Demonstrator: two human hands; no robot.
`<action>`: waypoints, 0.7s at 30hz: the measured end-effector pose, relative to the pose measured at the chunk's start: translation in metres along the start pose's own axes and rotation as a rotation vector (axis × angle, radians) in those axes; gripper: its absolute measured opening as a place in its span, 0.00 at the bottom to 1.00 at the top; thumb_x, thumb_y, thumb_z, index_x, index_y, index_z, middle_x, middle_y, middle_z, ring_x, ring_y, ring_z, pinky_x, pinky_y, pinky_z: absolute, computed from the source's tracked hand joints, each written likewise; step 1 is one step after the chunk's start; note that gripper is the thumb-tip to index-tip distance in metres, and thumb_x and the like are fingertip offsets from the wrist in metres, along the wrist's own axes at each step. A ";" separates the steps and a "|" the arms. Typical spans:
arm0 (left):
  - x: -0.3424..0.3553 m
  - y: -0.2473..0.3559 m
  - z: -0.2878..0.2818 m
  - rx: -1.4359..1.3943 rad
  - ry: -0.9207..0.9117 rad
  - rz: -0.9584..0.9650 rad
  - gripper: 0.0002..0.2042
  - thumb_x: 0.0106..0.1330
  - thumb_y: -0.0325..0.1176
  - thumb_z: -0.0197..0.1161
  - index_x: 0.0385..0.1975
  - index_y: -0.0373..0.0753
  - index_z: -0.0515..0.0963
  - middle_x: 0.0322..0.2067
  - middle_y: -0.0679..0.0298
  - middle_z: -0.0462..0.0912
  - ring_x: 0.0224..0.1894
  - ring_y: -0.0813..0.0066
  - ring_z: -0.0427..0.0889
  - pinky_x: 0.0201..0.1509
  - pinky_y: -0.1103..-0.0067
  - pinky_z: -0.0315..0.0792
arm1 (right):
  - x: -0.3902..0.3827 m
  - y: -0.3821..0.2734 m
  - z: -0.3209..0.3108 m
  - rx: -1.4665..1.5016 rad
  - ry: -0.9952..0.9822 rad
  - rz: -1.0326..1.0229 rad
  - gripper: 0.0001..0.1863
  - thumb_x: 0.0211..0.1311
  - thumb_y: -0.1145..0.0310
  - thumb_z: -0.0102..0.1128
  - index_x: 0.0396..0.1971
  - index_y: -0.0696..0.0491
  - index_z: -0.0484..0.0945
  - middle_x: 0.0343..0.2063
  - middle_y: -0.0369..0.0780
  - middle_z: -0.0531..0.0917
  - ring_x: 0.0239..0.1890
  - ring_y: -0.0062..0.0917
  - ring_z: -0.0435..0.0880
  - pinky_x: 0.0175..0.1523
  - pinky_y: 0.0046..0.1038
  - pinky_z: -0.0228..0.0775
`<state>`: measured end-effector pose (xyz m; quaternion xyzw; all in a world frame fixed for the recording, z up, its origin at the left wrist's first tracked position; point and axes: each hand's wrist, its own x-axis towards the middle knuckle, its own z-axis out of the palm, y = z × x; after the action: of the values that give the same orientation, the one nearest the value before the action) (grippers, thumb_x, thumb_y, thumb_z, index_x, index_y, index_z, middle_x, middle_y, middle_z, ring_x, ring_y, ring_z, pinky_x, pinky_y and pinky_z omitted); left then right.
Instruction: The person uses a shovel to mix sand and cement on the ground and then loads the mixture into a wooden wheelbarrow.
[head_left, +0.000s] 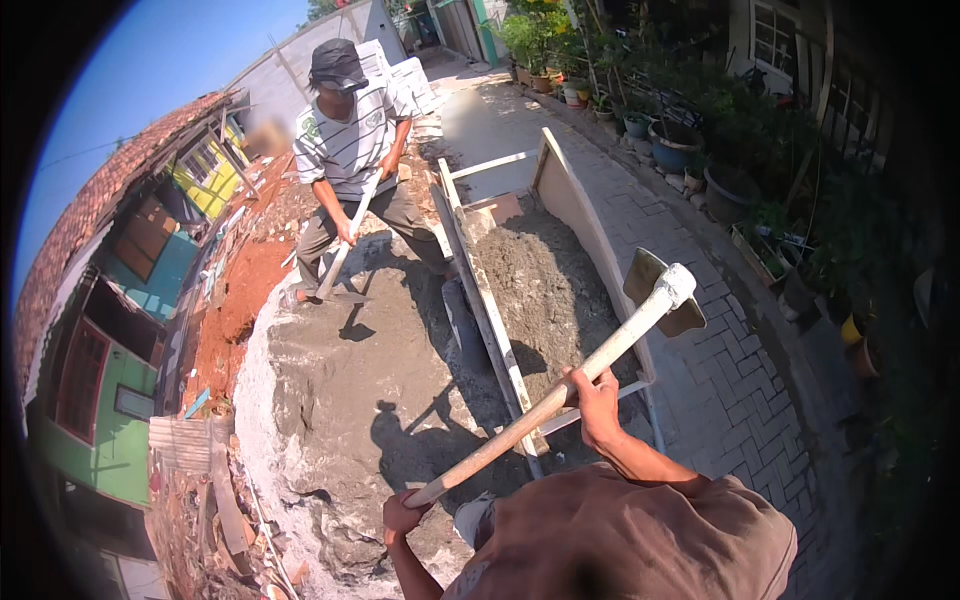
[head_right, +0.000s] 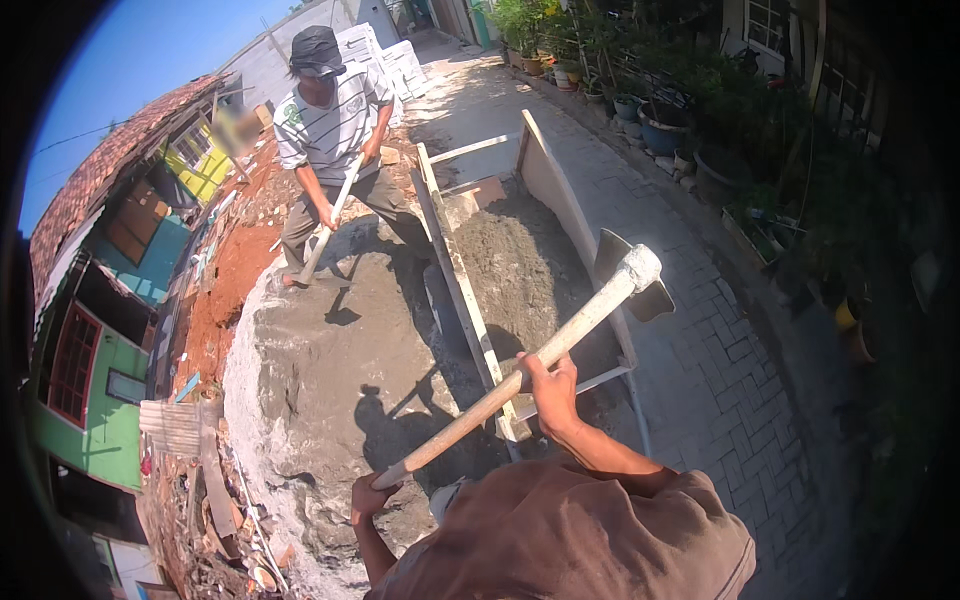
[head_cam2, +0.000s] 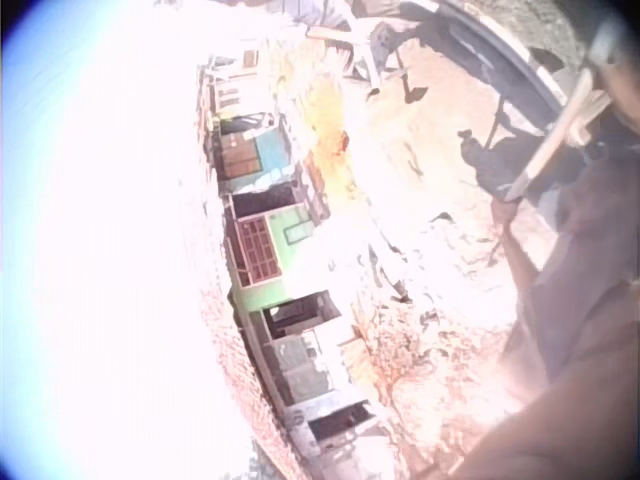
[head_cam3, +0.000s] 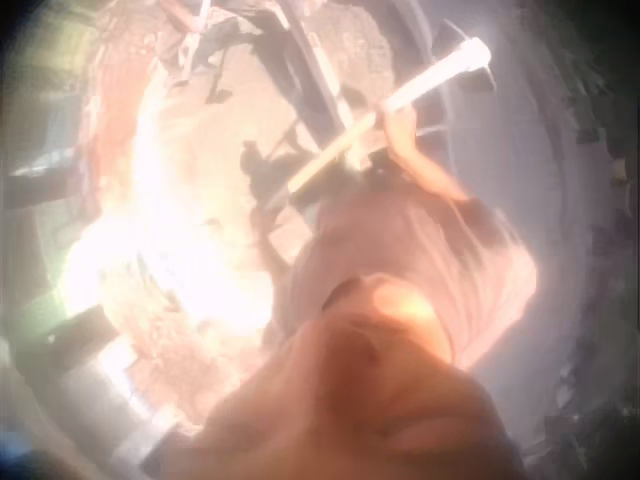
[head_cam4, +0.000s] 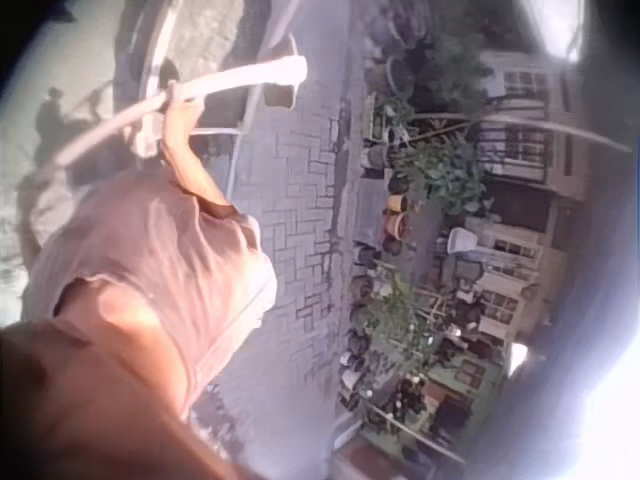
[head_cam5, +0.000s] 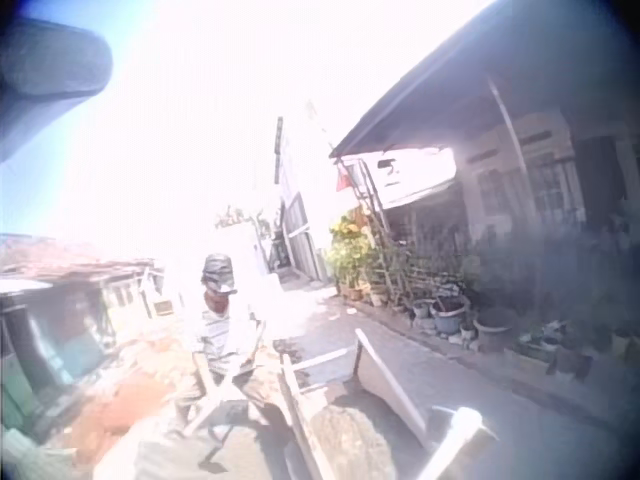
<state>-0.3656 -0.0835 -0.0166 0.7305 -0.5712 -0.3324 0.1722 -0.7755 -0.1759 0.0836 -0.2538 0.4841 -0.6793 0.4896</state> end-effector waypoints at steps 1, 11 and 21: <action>-0.014 -0.014 0.016 -0.025 0.004 -0.045 0.19 0.46 0.41 0.78 0.38 0.42 0.85 0.32 0.57 0.87 0.36 0.64 0.87 0.41 0.72 0.78 | -0.004 -0.004 0.023 0.009 -0.117 0.011 0.16 0.59 0.73 0.61 0.43 0.62 0.67 0.29 0.42 0.80 0.31 0.27 0.83 0.34 0.27 0.78; -0.067 -0.029 0.065 -0.462 0.948 0.011 0.13 0.54 0.36 0.73 0.25 0.33 0.78 0.18 0.61 0.77 0.23 0.76 0.76 0.28 0.74 0.70 | -0.095 -0.005 0.340 0.032 -1.222 -0.180 0.11 0.62 0.71 0.59 0.37 0.59 0.68 0.26 0.38 0.77 0.22 0.20 0.80 0.28 0.23 0.71; 0.104 -0.181 -0.121 -0.485 0.958 -0.293 0.18 0.55 0.41 0.68 0.35 0.32 0.80 0.25 0.48 0.83 0.31 0.57 0.86 0.33 0.68 0.75 | -0.205 0.312 0.498 -0.433 -1.176 0.036 0.18 0.70 0.56 0.54 0.39 0.57 0.66 0.24 0.37 0.78 0.22 0.18 0.78 0.27 0.22 0.71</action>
<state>-0.1393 -0.1454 -0.0737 0.8112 -0.2286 -0.1054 0.5278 -0.1566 -0.2090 0.0273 -0.6705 0.2645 -0.3043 0.6228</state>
